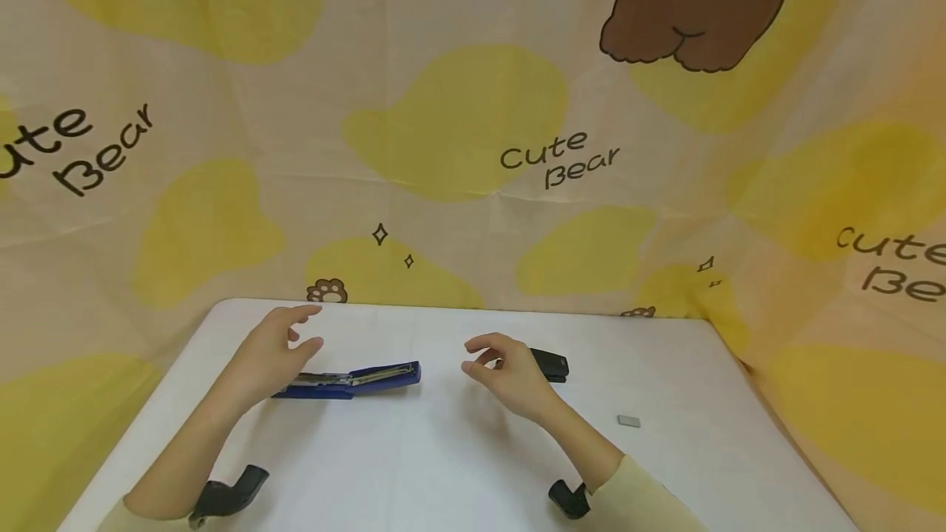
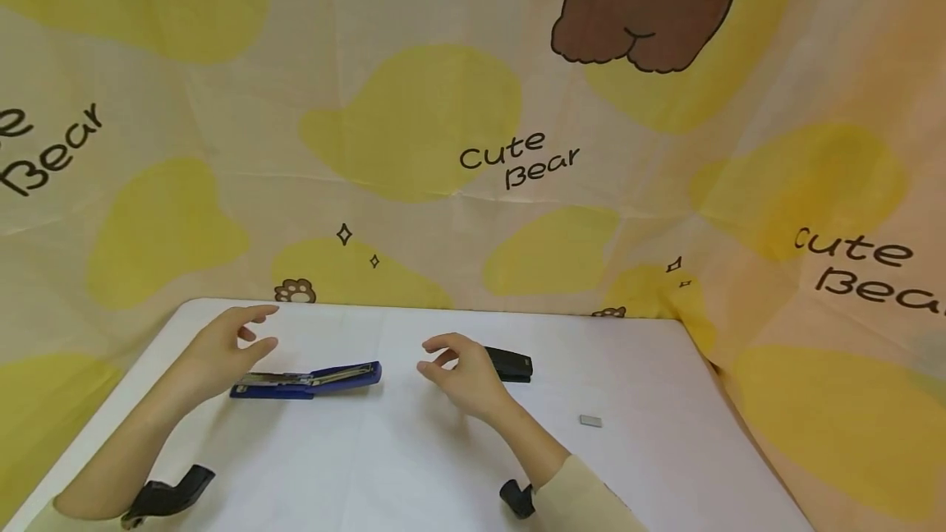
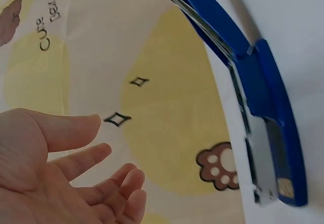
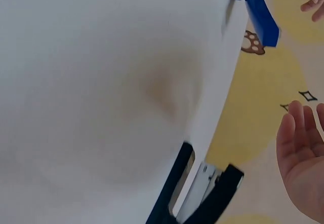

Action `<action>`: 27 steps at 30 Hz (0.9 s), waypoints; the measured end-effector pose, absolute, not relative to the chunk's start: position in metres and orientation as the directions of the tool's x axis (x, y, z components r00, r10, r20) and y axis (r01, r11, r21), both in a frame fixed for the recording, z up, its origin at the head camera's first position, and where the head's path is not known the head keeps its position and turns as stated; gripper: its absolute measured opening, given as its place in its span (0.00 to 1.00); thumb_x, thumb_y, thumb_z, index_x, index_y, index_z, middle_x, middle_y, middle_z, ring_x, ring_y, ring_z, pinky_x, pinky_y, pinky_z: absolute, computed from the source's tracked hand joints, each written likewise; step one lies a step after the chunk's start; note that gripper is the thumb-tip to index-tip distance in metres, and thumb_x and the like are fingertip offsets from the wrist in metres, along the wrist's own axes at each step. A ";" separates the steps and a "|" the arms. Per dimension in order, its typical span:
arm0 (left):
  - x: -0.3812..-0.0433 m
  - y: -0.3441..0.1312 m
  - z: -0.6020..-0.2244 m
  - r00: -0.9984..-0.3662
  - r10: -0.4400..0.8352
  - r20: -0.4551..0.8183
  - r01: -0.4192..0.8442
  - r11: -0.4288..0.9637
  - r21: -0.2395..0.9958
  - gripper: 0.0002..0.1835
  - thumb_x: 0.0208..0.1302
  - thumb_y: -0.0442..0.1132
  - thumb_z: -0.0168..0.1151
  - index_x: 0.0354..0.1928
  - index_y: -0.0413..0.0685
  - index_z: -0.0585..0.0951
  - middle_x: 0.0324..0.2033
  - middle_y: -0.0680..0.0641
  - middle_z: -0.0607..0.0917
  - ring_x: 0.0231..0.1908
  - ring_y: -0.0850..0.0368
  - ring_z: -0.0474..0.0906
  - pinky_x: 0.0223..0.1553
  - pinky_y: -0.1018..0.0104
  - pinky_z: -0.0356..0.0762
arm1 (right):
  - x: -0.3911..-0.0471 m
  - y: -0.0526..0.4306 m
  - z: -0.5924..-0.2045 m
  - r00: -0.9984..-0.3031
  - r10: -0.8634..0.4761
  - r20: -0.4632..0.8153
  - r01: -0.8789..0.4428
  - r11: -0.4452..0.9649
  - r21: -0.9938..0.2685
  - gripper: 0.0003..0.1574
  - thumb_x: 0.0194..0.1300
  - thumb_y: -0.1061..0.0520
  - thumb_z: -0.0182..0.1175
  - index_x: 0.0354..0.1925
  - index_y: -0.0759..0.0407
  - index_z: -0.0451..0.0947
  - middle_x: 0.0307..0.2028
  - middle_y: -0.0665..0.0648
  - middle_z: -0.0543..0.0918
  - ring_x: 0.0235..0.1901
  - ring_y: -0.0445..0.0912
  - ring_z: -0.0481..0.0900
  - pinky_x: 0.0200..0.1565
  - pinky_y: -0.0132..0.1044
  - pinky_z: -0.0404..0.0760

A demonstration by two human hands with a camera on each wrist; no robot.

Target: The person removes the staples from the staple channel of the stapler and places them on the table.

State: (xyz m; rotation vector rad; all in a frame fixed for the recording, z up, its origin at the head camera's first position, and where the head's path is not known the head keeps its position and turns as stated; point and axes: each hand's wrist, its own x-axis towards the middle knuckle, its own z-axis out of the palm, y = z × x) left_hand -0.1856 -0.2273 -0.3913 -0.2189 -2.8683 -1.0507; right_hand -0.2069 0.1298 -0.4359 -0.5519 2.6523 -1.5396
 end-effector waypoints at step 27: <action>-0.191 -0.101 -0.401 -0.918 0.206 0.339 0.396 0.522 0.755 0.30 0.65 0.37 0.74 0.69 0.44 0.78 0.64 0.44 0.78 0.60 0.44 0.77 0.59 0.43 0.77 | -0.209 0.232 -0.439 -0.943 -0.188 0.275 -0.332 0.586 -0.739 0.24 0.64 0.59 0.73 0.58 0.58 0.82 0.53 0.57 0.85 0.54 0.58 0.80 0.57 0.57 0.76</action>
